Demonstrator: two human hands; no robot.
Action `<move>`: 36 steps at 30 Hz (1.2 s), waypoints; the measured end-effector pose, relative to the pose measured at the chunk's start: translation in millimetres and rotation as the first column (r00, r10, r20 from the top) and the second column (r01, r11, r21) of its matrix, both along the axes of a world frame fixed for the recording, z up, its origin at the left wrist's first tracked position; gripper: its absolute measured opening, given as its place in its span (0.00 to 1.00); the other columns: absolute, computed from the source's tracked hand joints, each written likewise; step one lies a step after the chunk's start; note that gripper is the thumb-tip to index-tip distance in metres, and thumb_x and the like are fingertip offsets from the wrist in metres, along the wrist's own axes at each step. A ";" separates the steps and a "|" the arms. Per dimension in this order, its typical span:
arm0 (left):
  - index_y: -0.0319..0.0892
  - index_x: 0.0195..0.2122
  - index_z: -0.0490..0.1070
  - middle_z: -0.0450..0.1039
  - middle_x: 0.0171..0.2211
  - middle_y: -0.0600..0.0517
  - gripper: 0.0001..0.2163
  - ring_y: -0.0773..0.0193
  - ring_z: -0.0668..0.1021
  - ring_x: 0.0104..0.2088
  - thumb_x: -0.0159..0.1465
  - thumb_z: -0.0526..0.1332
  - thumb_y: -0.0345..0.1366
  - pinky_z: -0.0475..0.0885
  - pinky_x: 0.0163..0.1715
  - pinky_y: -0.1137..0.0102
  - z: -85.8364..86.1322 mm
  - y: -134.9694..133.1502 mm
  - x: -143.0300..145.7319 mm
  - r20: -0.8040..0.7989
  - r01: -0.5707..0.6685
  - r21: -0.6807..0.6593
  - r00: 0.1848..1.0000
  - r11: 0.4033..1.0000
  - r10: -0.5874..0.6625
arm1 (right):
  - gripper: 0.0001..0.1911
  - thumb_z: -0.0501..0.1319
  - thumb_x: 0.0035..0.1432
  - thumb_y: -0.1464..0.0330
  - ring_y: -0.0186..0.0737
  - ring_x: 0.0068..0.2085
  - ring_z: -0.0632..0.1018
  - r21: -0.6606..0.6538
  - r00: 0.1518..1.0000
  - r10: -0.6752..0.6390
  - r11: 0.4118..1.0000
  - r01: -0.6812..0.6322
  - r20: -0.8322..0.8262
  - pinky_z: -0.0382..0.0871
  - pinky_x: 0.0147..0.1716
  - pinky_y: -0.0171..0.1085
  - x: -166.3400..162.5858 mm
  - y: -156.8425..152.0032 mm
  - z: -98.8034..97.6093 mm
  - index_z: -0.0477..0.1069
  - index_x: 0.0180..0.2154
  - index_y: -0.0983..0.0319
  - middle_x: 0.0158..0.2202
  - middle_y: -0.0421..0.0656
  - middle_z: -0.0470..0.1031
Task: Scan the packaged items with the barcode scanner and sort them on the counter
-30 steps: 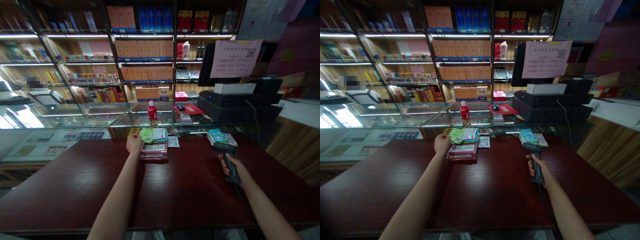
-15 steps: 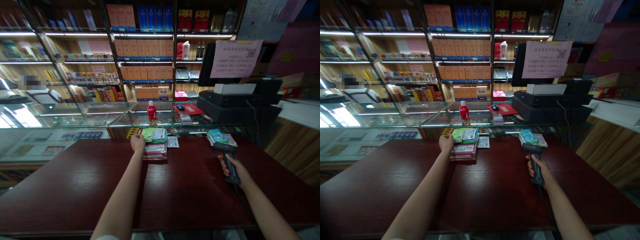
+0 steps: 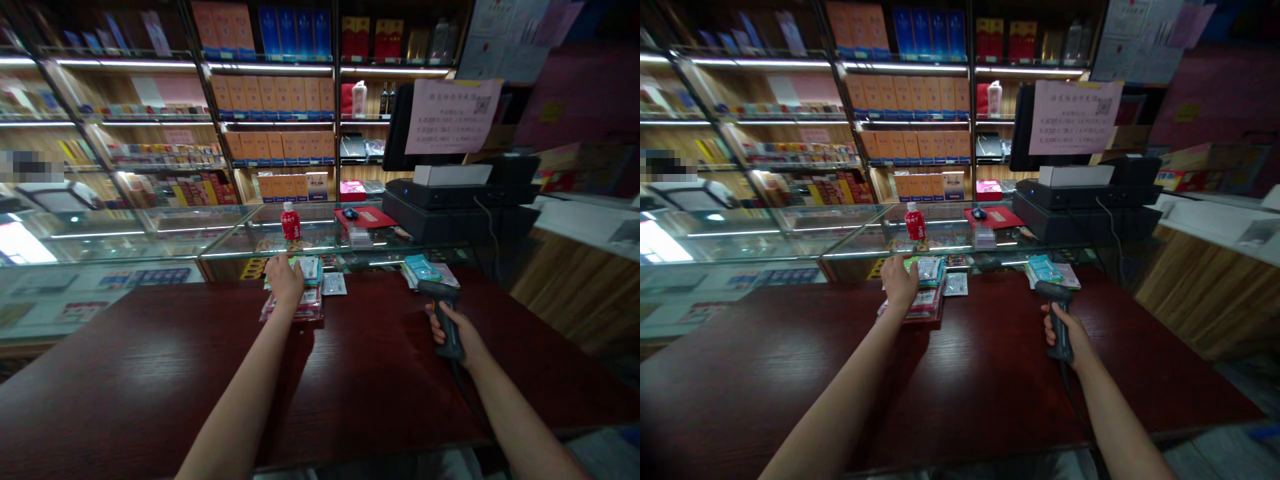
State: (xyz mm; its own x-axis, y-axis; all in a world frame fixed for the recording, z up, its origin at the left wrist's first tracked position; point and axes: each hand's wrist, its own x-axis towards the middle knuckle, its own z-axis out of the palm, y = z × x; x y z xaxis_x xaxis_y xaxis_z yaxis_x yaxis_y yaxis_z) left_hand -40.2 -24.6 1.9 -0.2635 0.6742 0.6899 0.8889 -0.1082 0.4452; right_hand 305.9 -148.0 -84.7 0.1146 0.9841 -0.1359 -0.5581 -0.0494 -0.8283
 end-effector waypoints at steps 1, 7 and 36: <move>0.39 0.42 0.69 0.69 0.42 0.41 0.10 0.49 0.70 0.49 0.61 0.56 0.35 0.63 0.51 0.56 0.8 -0.5 12.5 -0.020 0.052 0.020 0.998 0.998 -0.052 | 0.19 0.70 0.45 0.57 0.27 0.14 0.64 0.006 1.000 -0.023 1.000 0.023 -0.004 0.59 0.11 0.27 -0.3 0.1 1.5 0.73 0.34 0.64 0.17 0.35 0.67; 0.42 0.40 0.68 0.69 0.40 0.45 0.07 0.53 0.71 0.46 0.62 0.56 0.33 0.64 0.49 0.59 -9.7 -6.5 103.5 -0.054 0.412 0.000 0.910 0.911 -0.412 | 0.19 0.70 0.43 0.58 0.29 0.15 0.66 0.063 0.957 -0.289 0.955 0.291 -0.036 0.60 0.11 0.28 1.9 2.4 9.3 0.71 0.33 0.63 0.17 0.35 0.68; 0.39 0.18 0.66 0.63 0.17 0.54 0.07 0.63 0.75 0.26 0.51 0.61 0.31 0.70 0.29 0.70 -72.2 64.9 285.7 0.779 0.762 -0.223 0.514 0.608 -0.359 | 0.20 0.69 0.44 0.56 0.29 0.14 0.66 0.044 0.873 -0.474 0.875 0.482 -0.117 0.60 0.11 0.29 7.3 13.8 13.5 0.67 0.32 0.60 0.16 0.33 0.68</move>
